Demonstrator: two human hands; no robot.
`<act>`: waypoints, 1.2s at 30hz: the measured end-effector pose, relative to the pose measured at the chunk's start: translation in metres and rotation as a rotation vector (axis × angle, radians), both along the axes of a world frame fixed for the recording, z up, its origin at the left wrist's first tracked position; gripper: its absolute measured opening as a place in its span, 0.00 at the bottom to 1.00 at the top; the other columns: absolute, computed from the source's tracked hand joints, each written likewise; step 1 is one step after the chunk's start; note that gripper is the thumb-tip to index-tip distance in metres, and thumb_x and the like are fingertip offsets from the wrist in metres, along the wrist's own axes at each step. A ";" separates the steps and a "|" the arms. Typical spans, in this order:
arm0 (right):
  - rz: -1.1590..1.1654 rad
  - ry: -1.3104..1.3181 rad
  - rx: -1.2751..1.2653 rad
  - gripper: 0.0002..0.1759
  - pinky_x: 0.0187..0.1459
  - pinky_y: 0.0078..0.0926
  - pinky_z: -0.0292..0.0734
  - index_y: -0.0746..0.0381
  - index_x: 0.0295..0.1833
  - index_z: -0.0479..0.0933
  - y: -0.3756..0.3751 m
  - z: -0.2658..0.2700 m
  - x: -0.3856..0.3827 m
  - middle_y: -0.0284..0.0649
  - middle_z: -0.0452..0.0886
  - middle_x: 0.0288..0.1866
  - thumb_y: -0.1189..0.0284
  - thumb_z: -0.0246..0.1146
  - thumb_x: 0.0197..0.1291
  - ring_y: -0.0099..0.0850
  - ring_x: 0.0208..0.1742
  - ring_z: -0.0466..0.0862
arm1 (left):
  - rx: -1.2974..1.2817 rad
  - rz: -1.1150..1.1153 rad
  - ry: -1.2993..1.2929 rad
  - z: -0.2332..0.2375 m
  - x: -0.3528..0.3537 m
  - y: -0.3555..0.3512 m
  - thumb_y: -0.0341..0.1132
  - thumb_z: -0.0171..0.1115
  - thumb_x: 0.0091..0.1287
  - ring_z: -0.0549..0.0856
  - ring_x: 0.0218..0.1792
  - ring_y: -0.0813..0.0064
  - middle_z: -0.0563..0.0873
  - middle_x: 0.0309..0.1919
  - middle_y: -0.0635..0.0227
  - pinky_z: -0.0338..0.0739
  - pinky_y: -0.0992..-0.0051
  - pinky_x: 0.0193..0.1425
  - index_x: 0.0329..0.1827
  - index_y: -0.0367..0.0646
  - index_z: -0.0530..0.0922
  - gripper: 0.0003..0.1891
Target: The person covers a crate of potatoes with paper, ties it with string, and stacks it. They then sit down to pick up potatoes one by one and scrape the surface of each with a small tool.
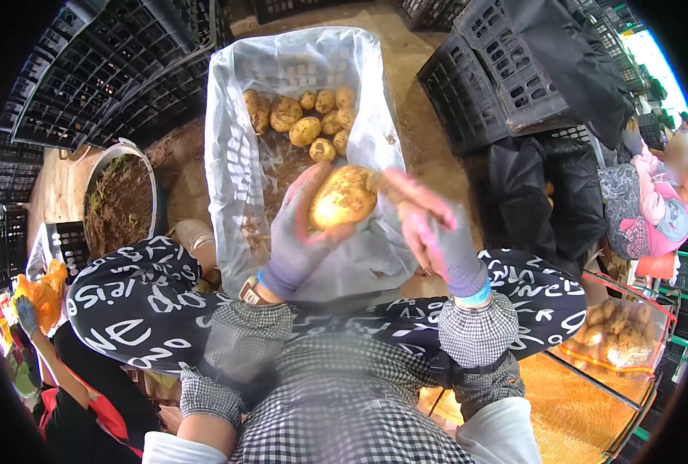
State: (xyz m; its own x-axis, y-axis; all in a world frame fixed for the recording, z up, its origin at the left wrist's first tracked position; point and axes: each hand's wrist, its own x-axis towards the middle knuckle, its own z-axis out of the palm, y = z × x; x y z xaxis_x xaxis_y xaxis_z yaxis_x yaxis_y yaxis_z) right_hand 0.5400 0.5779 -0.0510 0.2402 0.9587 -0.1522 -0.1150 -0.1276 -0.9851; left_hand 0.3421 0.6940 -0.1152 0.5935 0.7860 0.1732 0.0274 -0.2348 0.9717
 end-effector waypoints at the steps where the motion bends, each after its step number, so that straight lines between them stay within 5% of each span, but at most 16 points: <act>1: -0.018 0.044 -0.025 0.26 0.35 0.17 0.77 0.65 0.70 0.70 -0.001 0.000 0.004 0.34 0.85 0.40 0.71 0.57 0.69 0.19 0.34 0.82 | -0.008 0.014 -0.009 0.001 0.000 0.000 0.46 0.78 0.54 0.73 0.67 0.63 0.72 0.67 0.52 0.68 0.65 0.70 0.71 0.30 0.66 0.46; 4: -0.231 -0.187 -0.085 0.34 0.31 0.17 0.79 0.67 0.73 0.65 0.009 -0.019 0.004 0.38 0.83 0.41 0.56 0.57 0.71 0.23 0.34 0.83 | 0.096 0.046 0.004 0.004 -0.001 0.002 0.46 0.78 0.54 0.73 0.67 0.62 0.72 0.67 0.51 0.68 0.64 0.70 0.70 0.31 0.67 0.45; 6: -0.229 -0.025 -0.202 0.37 0.32 0.18 0.80 0.69 0.73 0.62 0.014 -0.023 -0.010 0.39 0.82 0.42 0.54 0.58 0.70 0.24 0.35 0.84 | 0.253 0.018 0.057 0.009 0.003 0.003 0.45 0.79 0.53 0.72 0.68 0.62 0.72 0.67 0.52 0.68 0.63 0.70 0.70 0.31 0.68 0.44; 8: -0.088 0.032 -0.180 0.29 0.60 0.26 0.73 0.66 0.70 0.67 0.020 -0.030 -0.018 0.40 0.78 0.61 0.62 0.60 0.69 0.27 0.59 0.78 | 0.447 -0.050 0.156 0.019 0.006 0.000 0.44 0.80 0.52 0.71 0.68 0.62 0.72 0.67 0.52 0.68 0.63 0.71 0.69 0.31 0.69 0.44; 9: -0.057 0.173 -0.112 0.30 0.60 0.26 0.74 0.65 0.70 0.67 0.022 -0.029 -0.025 0.40 0.77 0.62 0.60 0.60 0.69 0.27 0.59 0.78 | 0.403 -0.099 0.162 0.025 0.007 -0.005 0.34 0.82 0.45 0.71 0.70 0.60 0.70 0.69 0.51 0.65 0.64 0.73 0.72 0.33 0.65 0.49; 12: -0.083 0.495 -0.003 0.32 0.58 0.26 0.75 0.65 0.70 0.67 0.021 -0.038 -0.029 0.39 0.76 0.63 0.56 0.60 0.69 0.27 0.58 0.79 | -0.440 -0.016 -0.547 0.021 0.023 -0.012 0.39 0.83 0.47 0.70 0.70 0.63 0.69 0.69 0.53 0.65 0.65 0.73 0.76 0.31 0.57 0.55; 13: -0.089 0.608 0.016 0.32 0.58 0.26 0.75 0.65 0.69 0.67 0.017 -0.041 -0.028 0.39 0.76 0.62 0.55 0.60 0.69 0.27 0.58 0.78 | -0.421 -0.045 -0.524 0.021 0.023 -0.009 0.41 0.80 0.52 0.69 0.70 0.65 0.68 0.70 0.53 0.64 0.66 0.74 0.77 0.29 0.50 0.56; 17: -0.090 0.699 -0.086 0.36 0.53 0.29 0.76 0.62 0.73 0.62 0.021 -0.034 -0.024 0.39 0.76 0.63 0.49 0.57 0.70 0.29 0.62 0.77 | -0.505 -0.184 -0.290 0.030 0.011 -0.003 0.39 0.77 0.57 0.69 0.70 0.68 0.67 0.71 0.55 0.63 0.68 0.74 0.76 0.27 0.53 0.51; 20: -0.026 0.418 -0.073 0.32 0.62 0.30 0.73 0.63 0.71 0.66 0.020 -0.026 -0.027 0.38 0.76 0.64 0.61 0.65 0.66 0.30 0.63 0.76 | -0.457 -0.140 -0.329 0.025 0.005 -0.001 0.39 0.77 0.57 0.69 0.70 0.69 0.68 0.71 0.56 0.63 0.68 0.74 0.76 0.26 0.54 0.50; 22: -0.053 0.295 -0.024 0.33 0.65 0.31 0.71 0.63 0.70 0.67 0.020 -0.025 -0.034 0.39 0.75 0.65 0.67 0.69 0.62 0.31 0.64 0.76 | -0.755 -0.174 -0.402 0.021 -0.001 0.008 0.38 0.77 0.58 0.69 0.70 0.70 0.68 0.70 0.56 0.62 0.68 0.74 0.76 0.28 0.53 0.50; 24: -0.081 0.046 0.060 0.35 0.68 0.31 0.68 0.64 0.70 0.67 0.021 -0.028 -0.037 0.41 0.74 0.66 0.72 0.72 0.58 0.32 0.65 0.75 | -0.745 -0.189 -0.384 0.014 0.002 0.010 0.37 0.76 0.58 0.70 0.69 0.69 0.68 0.70 0.56 0.63 0.68 0.74 0.77 0.29 0.52 0.50; 26: -0.091 -0.345 0.159 0.38 0.70 0.31 0.66 0.65 0.69 0.67 0.022 -0.034 -0.040 0.43 0.73 0.67 0.76 0.74 0.53 0.34 0.67 0.73 | -0.432 -0.188 -0.263 0.009 0.013 0.005 0.36 0.76 0.59 0.72 0.67 0.69 0.69 0.69 0.57 0.66 0.68 0.72 0.78 0.32 0.52 0.49; 33: -0.023 -0.467 0.127 0.46 0.69 0.32 0.67 0.65 0.72 0.62 0.015 -0.044 -0.030 0.46 0.68 0.71 0.85 0.71 0.44 0.38 0.71 0.69 | -0.896 -0.241 -0.318 0.028 -0.003 0.017 0.47 0.65 0.70 0.75 0.63 0.73 0.70 0.68 0.61 0.71 0.73 0.67 0.78 0.35 0.56 0.41; 36: -0.041 -0.662 0.198 0.47 0.69 0.34 0.67 0.65 0.72 0.63 0.019 -0.036 -0.031 0.49 0.69 0.70 0.83 0.72 0.42 0.42 0.70 0.71 | -0.649 -0.151 -0.298 0.011 0.011 0.002 0.54 0.58 0.73 0.76 0.62 0.74 0.71 0.67 0.62 0.71 0.72 0.67 0.76 0.35 0.59 0.39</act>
State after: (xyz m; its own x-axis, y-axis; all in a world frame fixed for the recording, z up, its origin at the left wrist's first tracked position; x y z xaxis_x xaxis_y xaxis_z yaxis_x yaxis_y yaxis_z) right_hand 0.5088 0.5974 -0.0870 0.2584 0.9416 0.2161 0.5180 0.0538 -0.8537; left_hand 0.3527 0.6957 -0.1047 0.7040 0.6985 -0.1288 -0.2475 0.4112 0.8773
